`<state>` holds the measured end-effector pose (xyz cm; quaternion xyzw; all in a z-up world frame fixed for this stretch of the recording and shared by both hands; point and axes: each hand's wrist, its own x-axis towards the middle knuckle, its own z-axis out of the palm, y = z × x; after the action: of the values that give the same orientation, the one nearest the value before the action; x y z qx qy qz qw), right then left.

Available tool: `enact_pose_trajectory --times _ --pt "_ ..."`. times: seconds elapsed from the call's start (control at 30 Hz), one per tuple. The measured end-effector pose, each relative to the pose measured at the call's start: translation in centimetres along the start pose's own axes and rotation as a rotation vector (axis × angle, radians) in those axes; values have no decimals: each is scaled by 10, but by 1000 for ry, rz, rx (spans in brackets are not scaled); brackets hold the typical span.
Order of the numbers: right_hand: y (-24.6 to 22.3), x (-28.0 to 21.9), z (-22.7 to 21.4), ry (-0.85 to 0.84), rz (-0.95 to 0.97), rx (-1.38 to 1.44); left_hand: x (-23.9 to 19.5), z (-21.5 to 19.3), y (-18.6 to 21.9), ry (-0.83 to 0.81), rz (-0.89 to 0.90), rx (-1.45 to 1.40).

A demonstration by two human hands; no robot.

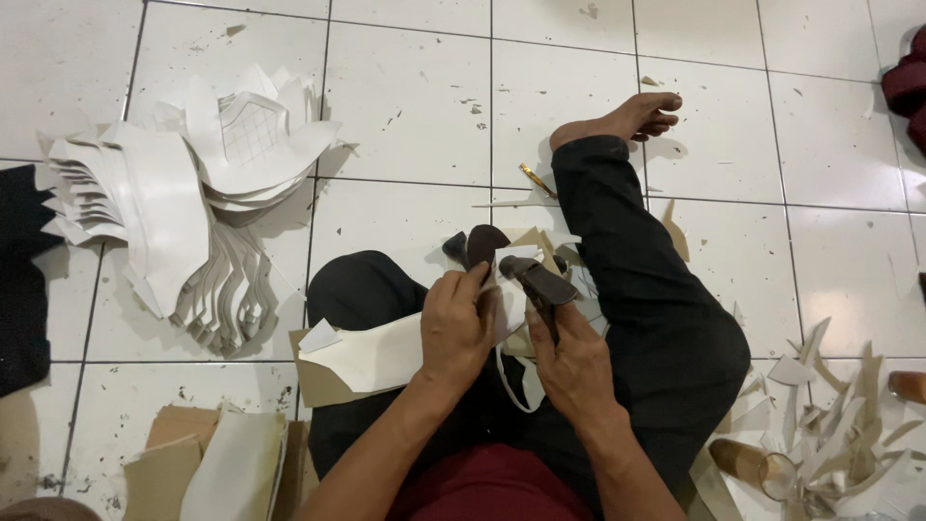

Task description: The person sits on a tiled floor and uses a curved wooden last to shape white shoe parts. They repeatedly press the material against the last, trim edges with yellow-handled scissors, and peel off backing layers. The person handles multiple white shoe parts and a stack of similar pieces nearby.

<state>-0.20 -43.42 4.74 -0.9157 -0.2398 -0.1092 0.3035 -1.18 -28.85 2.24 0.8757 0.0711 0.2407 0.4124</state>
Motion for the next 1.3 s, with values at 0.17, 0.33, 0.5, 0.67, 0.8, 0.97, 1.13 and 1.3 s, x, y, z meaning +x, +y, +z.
enact_pose_trajectory --times 0.17,0.33,0.5,0.67,0.8,0.97,1.13,1.3 --pt "0 -1 0 14 37 41 3 1 -4 -73 65 -59" --pt "2 -2 -1 -19 61 26 5 -4 -10 -75 135 -31" --pt "2 4 -6 -23 96 54 5 -2 -15 -71 169 -13" --pt "-3 8 -12 -6 147 47 2 4 -23 -101 211 48" --pt "-4 8 -9 -8 107 5 7 -5 -14 -90 238 109" --pt "-7 17 -12 -13 51 -104 6 2 -20 -57 284 184" --pt "-11 17 -14 -6 115 -20 9 -1 -17 -72 270 127" --pt "-18 24 -16 -39 125 -5 8 -1 -17 -72 240 70"
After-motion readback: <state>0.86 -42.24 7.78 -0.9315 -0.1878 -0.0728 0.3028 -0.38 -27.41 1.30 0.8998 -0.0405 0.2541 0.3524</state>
